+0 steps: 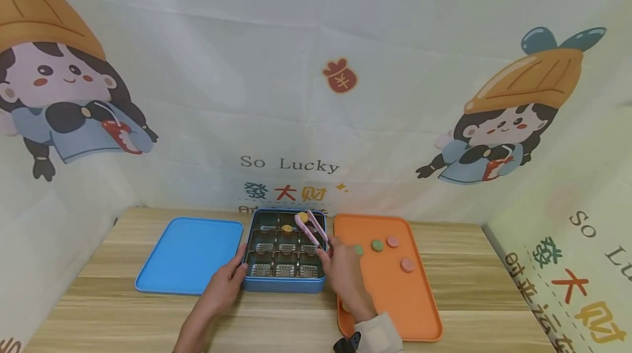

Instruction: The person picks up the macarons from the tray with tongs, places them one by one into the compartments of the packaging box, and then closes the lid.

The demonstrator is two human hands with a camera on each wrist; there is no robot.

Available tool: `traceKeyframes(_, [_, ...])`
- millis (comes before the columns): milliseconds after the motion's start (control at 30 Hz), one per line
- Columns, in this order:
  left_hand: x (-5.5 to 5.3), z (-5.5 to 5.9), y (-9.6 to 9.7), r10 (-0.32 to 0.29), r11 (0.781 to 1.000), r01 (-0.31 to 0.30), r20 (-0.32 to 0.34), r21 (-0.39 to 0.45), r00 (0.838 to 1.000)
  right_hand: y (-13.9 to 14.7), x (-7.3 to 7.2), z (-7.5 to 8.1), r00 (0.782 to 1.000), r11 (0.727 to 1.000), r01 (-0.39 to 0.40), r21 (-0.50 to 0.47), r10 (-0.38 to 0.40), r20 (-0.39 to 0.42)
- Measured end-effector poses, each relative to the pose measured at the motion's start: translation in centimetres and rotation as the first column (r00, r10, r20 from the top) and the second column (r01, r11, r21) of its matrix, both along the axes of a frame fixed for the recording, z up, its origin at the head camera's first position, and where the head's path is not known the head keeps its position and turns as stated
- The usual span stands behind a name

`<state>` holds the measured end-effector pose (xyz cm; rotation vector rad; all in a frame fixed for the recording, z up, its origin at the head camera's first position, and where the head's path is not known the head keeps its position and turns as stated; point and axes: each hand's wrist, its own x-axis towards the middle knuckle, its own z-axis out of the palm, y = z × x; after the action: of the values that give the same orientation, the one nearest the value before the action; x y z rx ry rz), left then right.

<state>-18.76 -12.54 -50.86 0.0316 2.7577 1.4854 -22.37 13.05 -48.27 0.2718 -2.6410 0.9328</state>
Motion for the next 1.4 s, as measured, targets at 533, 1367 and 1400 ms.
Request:
traceKeyframes(533, [0.0, -0.1, 0.0, 0.002, 1.0, -0.002, 0.001, -0.01, 1.0, -4.0, 0.7, -0.5, 0.997, 0.997, -0.071, 0.003, 0.071, 0.028])
traceKeyframes(1367, [0.1, -0.1, -0.1, -0.011, 1.0, 0.011, -0.011, 0.0, 1.0, -5.4, 0.3, -0.7, 0.998, 0.998, -0.064, 0.02, 0.064, 0.011])
traceKeyframes(1400, [0.1, 0.0, -0.1, -0.011, 1.0, 0.011, -0.013, 0.001, 1.0, -5.4, 0.3, -0.7, 0.998, 0.998, -0.065, 0.02, 0.065, 0.009])
